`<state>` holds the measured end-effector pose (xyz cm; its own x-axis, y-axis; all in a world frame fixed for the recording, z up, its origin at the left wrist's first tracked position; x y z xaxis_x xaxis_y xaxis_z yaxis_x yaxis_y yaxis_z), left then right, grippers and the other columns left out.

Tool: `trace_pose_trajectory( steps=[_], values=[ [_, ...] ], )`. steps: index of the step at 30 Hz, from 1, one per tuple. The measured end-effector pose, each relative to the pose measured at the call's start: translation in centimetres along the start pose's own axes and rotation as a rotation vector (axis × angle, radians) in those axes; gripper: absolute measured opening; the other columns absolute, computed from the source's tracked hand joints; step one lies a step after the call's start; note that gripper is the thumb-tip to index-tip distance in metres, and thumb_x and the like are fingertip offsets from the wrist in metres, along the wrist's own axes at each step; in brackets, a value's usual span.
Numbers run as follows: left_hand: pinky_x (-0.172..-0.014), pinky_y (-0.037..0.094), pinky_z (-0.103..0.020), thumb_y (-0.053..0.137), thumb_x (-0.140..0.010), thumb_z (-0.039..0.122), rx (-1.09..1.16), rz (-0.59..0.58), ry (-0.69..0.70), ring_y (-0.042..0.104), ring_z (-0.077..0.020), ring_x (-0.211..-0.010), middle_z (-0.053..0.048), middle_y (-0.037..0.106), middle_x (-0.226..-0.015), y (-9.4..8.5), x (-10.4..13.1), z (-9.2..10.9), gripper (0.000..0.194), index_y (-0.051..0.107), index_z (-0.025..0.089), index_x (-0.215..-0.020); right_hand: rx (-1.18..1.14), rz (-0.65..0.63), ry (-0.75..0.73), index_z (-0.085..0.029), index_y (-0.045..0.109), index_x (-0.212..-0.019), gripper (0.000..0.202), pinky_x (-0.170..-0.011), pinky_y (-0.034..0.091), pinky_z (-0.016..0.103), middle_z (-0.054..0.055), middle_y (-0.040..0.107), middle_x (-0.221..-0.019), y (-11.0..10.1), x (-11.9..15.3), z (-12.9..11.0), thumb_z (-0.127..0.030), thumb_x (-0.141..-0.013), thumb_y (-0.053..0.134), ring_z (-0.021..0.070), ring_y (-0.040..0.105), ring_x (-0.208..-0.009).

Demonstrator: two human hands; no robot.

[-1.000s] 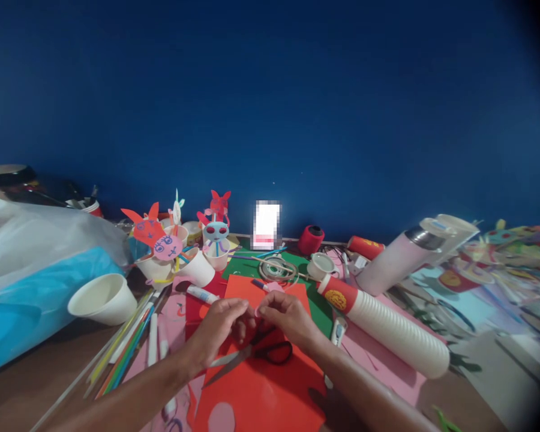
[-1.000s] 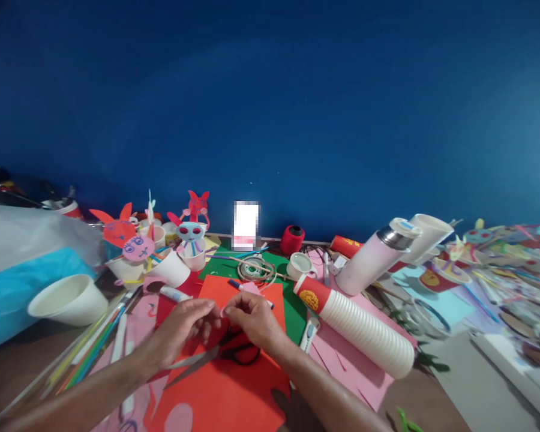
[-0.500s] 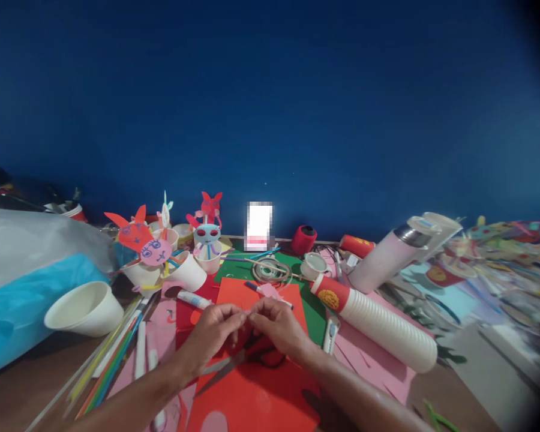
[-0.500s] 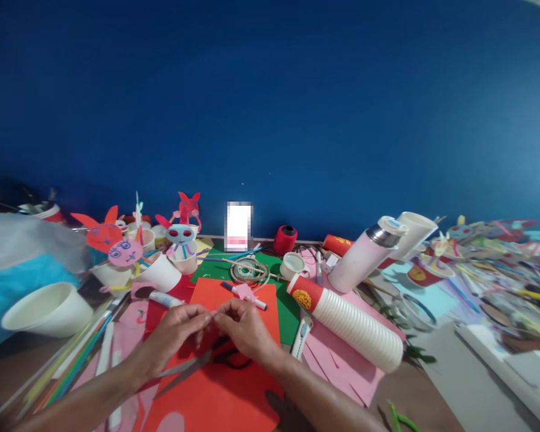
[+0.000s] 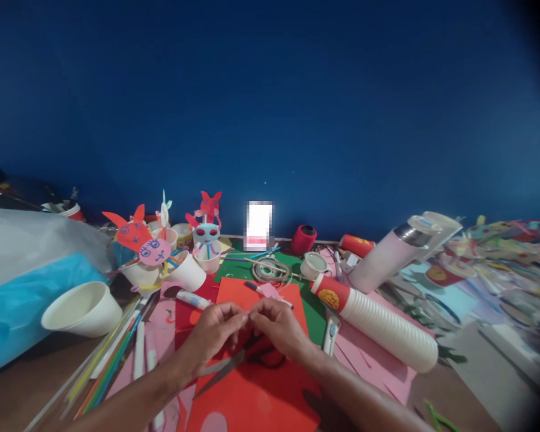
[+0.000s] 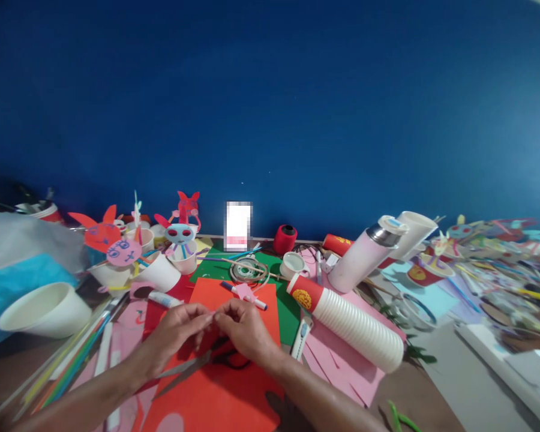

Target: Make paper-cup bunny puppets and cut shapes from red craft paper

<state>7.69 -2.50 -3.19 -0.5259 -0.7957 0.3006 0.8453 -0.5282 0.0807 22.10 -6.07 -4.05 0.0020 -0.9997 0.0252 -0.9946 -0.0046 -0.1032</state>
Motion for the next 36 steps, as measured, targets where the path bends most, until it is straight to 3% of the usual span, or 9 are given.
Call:
trace_pose_trajectory(
  steps=[6, 10, 12, 15, 18, 21, 25, 30, 36],
  values=[
    [-0.032, 0.022, -0.016, 0.053, -0.073, 0.035, -0.083, 0.088, 0.016, 0.038, -0.0060, -0.033, 0.005, 0.050, -0.043, -0.7, 0.1, 1.2, 0.021, 0.052, 0.017, -0.064, -0.009, 0.023, -0.026, -0.016, 0.052, -0.068, 0.011, -0.048, 0.037, 0.019, -0.004, 0.049, -0.056, -0.8, -0.4, -0.3, -0.022, -0.077, 0.050, 0.0084, 0.046, -0.048],
    [-0.046, 0.036, -0.017, 0.056, -0.072, 0.027, -0.002, 0.177, 0.159, 0.046, -0.0065, -0.043, 0.006, 0.050, -0.044, -2.2, 0.2, 3.5, 0.014, 0.052, 0.016, -0.064, 0.200, 0.113, -0.164, -0.017, 0.054, -0.070, 0.012, -0.051, 0.035, 0.021, -0.003, 0.051, -0.060, -1.9, -0.5, -0.9, -0.023, -0.079, 0.049, 0.0101, 0.047, -0.054],
    [-0.050, 0.038, -0.019, 0.057, -0.073, 0.027, 0.018, 0.193, 0.204, 0.048, -0.0074, -0.046, 0.005, 0.051, -0.046, -3.1, 0.3, 4.4, 0.015, 0.052, 0.016, -0.065, 0.407, 0.050, -0.271, -0.017, 0.058, -0.075, 0.011, -0.058, 0.037, 0.023, 0.000, 0.058, -0.068, -1.9, -0.2, -1.4, -0.020, -0.080, 0.049, 0.0128, 0.052, -0.064],
    [-0.049, 0.040, -0.021, 0.059, -0.072, 0.029, 0.045, 0.213, 0.216, 0.050, -0.0088, -0.045, 0.005, 0.052, -0.047, -4.1, 0.4, 5.1, 0.015, 0.052, 0.017, -0.067, 0.657, -0.170, -0.447, -0.019, 0.062, -0.082, 0.011, -0.072, 0.036, 0.028, 0.004, 0.063, -0.084, -1.3, 0.5, -1.9, -0.020, -0.081, 0.051, 0.0162, 0.054, -0.079],
    [-0.047, 0.041, -0.022, 0.061, -0.071, 0.028, 0.079, 0.218, 0.226, 0.049, -0.0084, -0.043, 0.005, 0.052, -0.046, -4.4, 0.5, 5.3, 0.014, 0.053, 0.017, -0.068, 0.876, -0.348, -0.524, -0.022, 0.061, -0.092, 0.021, -0.079, 0.032, 0.033, 0.004, 0.063, -0.092, -0.7, 1.1, -2.1, -0.035, -0.075, 0.059, 0.0196, 0.052, -0.085],
    [-0.047, 0.042, -0.021, 0.061, -0.071, 0.025, 0.105, 0.216, 0.245, 0.048, -0.0079, -0.044, 0.005, 0.053, -0.046, -4.4, 0.5, 5.4, 0.012, 0.053, 0.017, -0.069, 1.068, -0.407, -0.519, -0.022, 0.059, -0.094, 0.031, -0.077, 0.030, 0.034, 0.004, 0.061, -0.090, -0.4, 1.4, -2.1, -0.044, -0.072, 0.061, 0.0207, 0.050, -0.085],
    [-0.048, 0.044, -0.023, 0.060, -0.071, 0.024, 0.120, 0.196, 0.244, 0.048, -0.0084, -0.045, 0.005, 0.052, -0.047, -4.3, 0.7, 5.6, 0.010, 0.053, 0.017, -0.070, 1.213, -0.441, -0.526, -0.018, 0.059, -0.079, 0.018, -0.076, 0.027, 0.034, 0.004, 0.059, -0.082, -0.5, 1.5, -2.2, -0.035, -0.074, 0.058, 0.0195, 0.048, -0.081],
    [-0.049, 0.044, -0.022, 0.059, -0.071, 0.024, 0.112, 0.140, 0.243, 0.049, -0.0081, -0.046, 0.004, 0.052, -0.051, -4.1, 0.7, 5.5, 0.009, 0.055, 0.016, -0.070, 1.325, -0.381, -0.444, -0.016, 0.059, -0.075, 0.013, -0.073, 0.027, 0.034, 0.006, 0.058, -0.077, -1.5, 1.2, -2.7, -0.029, -0.072, 0.055, 0.0208, 0.048, -0.078],
    [-0.049, 0.043, -0.021, 0.061, -0.069, 0.025, 0.120, 0.154, 0.203, 0.046, -0.0059, -0.045, 0.004, 0.052, -0.056, -4.1, 0.4, 5.1, 0.010, 0.057, 0.015, -0.070, 1.405, -0.360, -0.329, -0.015, 0.063, -0.078, 0.017, -0.073, 0.027, 0.036, 0.010, 0.063, -0.076, -2.2, 1.6, -2.8, -0.026, -0.067, 0.057, 0.0260, 0.052, -0.078]
  ],
)
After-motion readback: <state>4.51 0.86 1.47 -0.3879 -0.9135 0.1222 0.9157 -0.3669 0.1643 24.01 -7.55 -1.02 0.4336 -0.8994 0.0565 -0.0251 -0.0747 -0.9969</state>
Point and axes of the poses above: each hand's wrist, its own x-axis away from the middle knuckle, its own y-axis out of the palm, z = x × y, the point moved 1 cm from there along -x, towards the middle knuckle
